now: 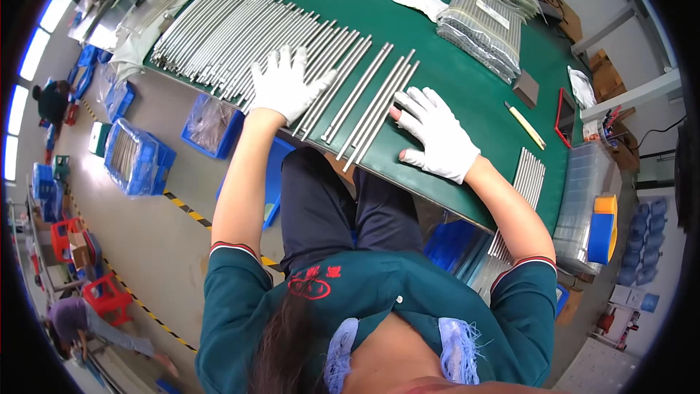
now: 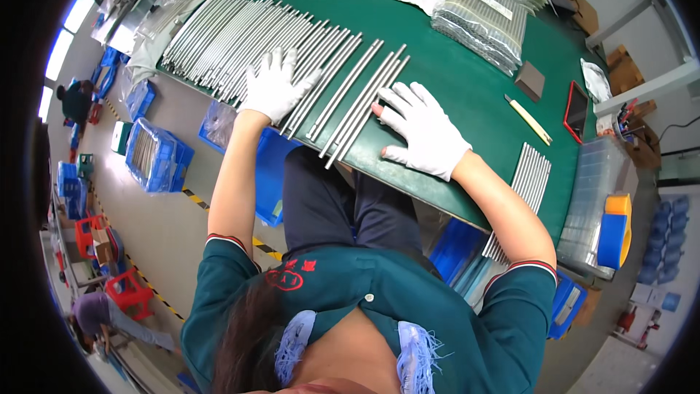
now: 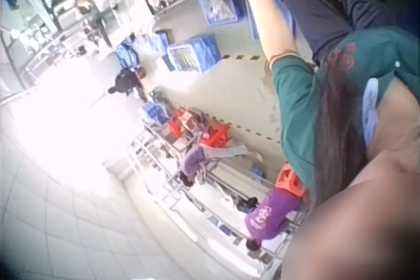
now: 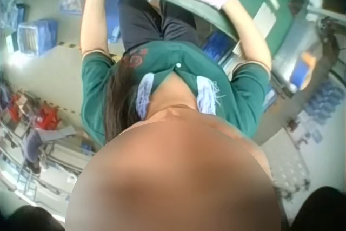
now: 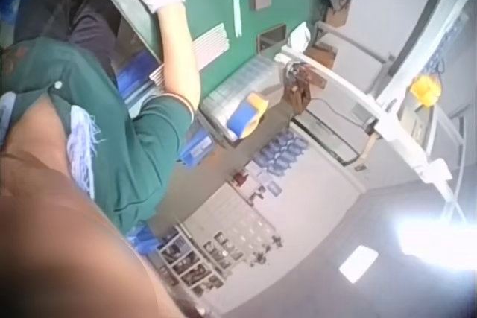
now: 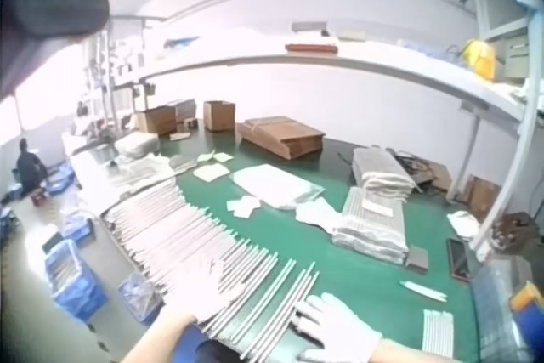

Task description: Cleaning, organizing, and packing bundles of thin metal rods into plastic bags and sealing them with tape.

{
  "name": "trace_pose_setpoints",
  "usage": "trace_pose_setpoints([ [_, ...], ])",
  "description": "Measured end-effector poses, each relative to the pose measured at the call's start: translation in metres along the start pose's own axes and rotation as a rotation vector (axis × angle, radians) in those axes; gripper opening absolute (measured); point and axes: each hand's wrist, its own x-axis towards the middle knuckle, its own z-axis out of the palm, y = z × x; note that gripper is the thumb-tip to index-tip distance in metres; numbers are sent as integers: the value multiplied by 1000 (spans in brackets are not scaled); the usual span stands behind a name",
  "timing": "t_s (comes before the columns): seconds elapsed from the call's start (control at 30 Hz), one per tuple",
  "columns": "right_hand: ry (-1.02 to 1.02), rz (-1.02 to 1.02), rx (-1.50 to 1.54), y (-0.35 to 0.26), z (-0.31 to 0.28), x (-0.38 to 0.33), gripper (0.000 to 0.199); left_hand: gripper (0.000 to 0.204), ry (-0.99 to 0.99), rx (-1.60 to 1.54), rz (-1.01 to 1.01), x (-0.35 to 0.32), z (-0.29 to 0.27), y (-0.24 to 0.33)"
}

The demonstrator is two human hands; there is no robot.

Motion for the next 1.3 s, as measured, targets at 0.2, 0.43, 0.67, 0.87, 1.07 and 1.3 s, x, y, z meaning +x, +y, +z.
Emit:
trace_pose_setpoints([
  [0.2, 71, 1, -37, 15, 9, 5, 65, 87, 121, -109, 350, -48, -12, 69],
  [0.43, 93, 99, -86, 29, 9, 23, 64, 67, 543, -77, 200, -11, -11, 27],
  [0.67, 31, 83, -161, 33, 24, 48, 66, 51, 333, -220, 244, -20, -2, 67],
  [0.87, 31, 57, -161, 29, 22, 54, 65, 53, 345, -231, 243, -23, 0, 68],
  [1.07, -40, 7, -124, 20, 6, 18, 62, 48, 330, -319, 228, -55, -3, 91],
  [1.3, -88, -8, -60, 10, -10, -18, 62, 50, 316, -396, 277, -85, -5, 112],
])
